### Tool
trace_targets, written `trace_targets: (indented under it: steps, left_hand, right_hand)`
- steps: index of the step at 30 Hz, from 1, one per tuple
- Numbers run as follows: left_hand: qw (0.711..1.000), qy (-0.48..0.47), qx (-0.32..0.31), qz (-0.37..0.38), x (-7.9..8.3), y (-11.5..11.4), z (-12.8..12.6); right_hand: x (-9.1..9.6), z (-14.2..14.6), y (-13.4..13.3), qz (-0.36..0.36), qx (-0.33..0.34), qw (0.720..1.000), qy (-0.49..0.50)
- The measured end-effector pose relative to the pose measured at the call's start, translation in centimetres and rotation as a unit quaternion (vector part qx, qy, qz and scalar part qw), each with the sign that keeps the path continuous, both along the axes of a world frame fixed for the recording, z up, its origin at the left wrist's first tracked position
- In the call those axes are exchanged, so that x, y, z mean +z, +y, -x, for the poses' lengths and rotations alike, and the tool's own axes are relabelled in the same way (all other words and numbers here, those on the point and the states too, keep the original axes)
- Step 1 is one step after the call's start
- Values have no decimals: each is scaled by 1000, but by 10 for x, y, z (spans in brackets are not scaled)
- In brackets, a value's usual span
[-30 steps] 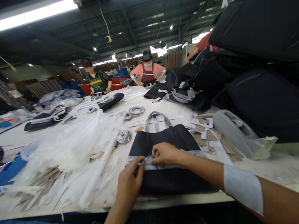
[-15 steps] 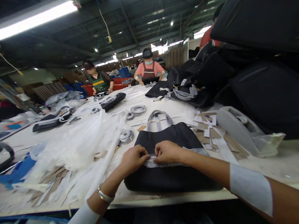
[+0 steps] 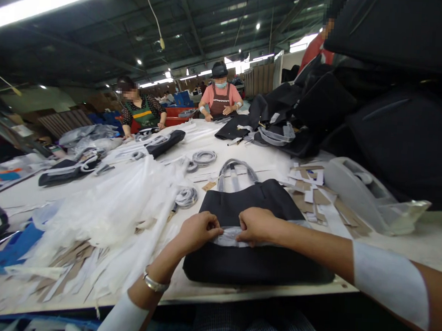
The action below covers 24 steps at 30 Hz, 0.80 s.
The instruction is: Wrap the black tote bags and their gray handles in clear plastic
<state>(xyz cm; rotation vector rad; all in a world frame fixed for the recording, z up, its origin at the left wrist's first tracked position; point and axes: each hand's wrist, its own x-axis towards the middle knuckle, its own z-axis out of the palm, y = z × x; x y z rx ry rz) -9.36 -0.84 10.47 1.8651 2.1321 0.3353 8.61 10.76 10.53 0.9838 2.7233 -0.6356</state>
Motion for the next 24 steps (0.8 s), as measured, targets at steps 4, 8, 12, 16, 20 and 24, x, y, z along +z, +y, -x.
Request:
trace_targets:
  steps: [4, 8, 12, 16, 20, 24]
  left_hand:
    - [1000, -16, 0, -8, -1, 0, 3]
    - [999, -31, 8, -26, -4, -2, 4]
    - [998, -29, 22, -47, -5, -6, 3]
    - [994, -1, 48, -97, -8, -17, -12]
    - [976, 81, -9, -202, -29, -37, -44]
    - [959, 151, -84, -223, -62, -54, -68]
  right_hand:
    - [8, -20, 1, -31, -17, 999, -19]
    - [18, -37, -12, -112, -30, 993, 13]
    - [-1, -42, -39, -193, 89, 964, 160]
    - [-46, -49, -56, -205, 194, 935, 216]
    - [-69, -52, -57, -211, 173, 938, 215]
    - [-65, -61, -52, -203, 183, 935, 228]
